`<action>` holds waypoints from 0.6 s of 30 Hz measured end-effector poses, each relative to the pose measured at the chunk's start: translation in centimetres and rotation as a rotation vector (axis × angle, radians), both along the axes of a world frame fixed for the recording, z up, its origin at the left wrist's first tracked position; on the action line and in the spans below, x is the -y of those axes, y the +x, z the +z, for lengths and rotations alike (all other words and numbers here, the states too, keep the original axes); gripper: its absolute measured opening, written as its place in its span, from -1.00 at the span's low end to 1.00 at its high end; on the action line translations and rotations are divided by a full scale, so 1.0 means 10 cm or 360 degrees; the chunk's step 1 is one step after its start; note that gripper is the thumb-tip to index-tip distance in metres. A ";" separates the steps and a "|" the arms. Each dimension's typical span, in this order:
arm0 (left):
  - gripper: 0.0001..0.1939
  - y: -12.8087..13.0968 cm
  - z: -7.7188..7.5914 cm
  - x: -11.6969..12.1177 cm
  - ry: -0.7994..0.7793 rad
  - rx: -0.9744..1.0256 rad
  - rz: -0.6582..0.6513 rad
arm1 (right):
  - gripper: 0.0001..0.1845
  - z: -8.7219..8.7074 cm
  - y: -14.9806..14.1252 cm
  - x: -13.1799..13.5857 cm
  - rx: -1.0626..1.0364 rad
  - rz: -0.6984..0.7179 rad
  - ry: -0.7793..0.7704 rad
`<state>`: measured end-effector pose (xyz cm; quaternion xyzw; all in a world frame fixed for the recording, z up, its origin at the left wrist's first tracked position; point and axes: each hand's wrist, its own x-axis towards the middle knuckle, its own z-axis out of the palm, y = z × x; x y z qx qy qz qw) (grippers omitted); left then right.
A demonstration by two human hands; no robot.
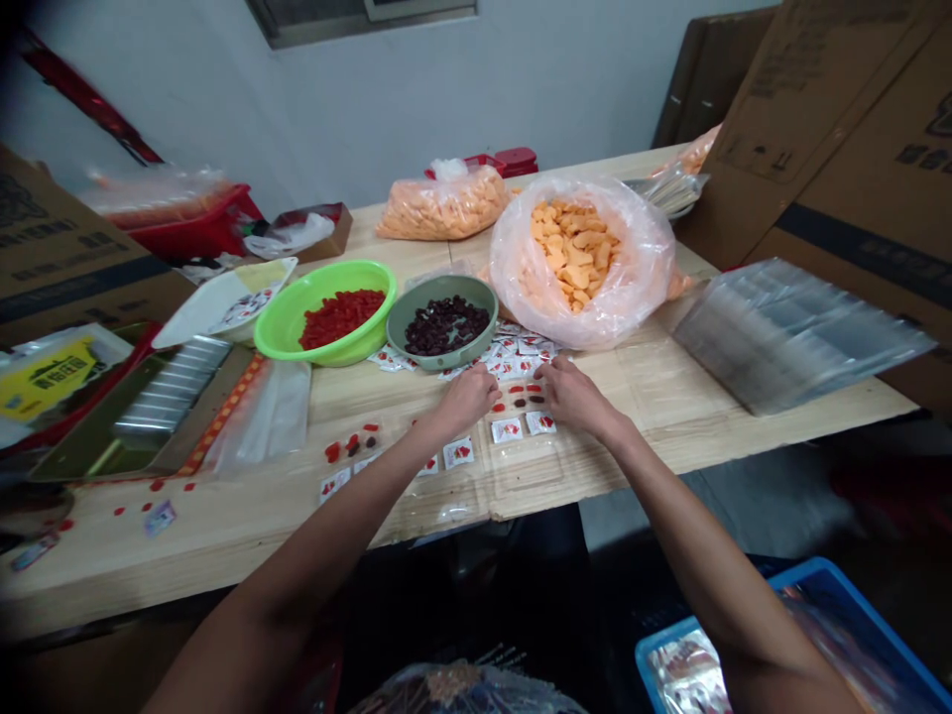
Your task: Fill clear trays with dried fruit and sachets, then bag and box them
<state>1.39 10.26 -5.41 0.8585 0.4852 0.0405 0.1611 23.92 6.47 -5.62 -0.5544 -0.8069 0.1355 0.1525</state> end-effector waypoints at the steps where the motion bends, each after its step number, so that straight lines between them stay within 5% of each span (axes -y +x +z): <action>1: -0.77 0.01 0.02 -0.01 0.0000 0.0002 0.0006 | -0.64 0.01 -0.03 0.00 0.0047 0.0003 -0.0016; 6: -0.65 -0.25 0.25 0.06 0.0095 0.0154 0.0115 | -0.64 0.08 -0.07 0.03 0.0177 -0.0122 -0.0022; 10: -0.65 -1.04 0.38 0.32 0.0321 0.0463 0.0468 | -0.49 0.10 0.04 0.19 0.0071 -0.0247 0.0132; 14: -0.62 -1.95 0.21 0.78 0.0339 0.0213 0.0893 | -0.48 0.02 -0.12 0.44 0.0176 -0.0052 0.0132; 18: -0.59 -2.39 -0.08 1.28 0.0274 -0.0076 0.0975 | -0.44 -0.04 -0.62 0.59 0.0257 0.0254 0.0085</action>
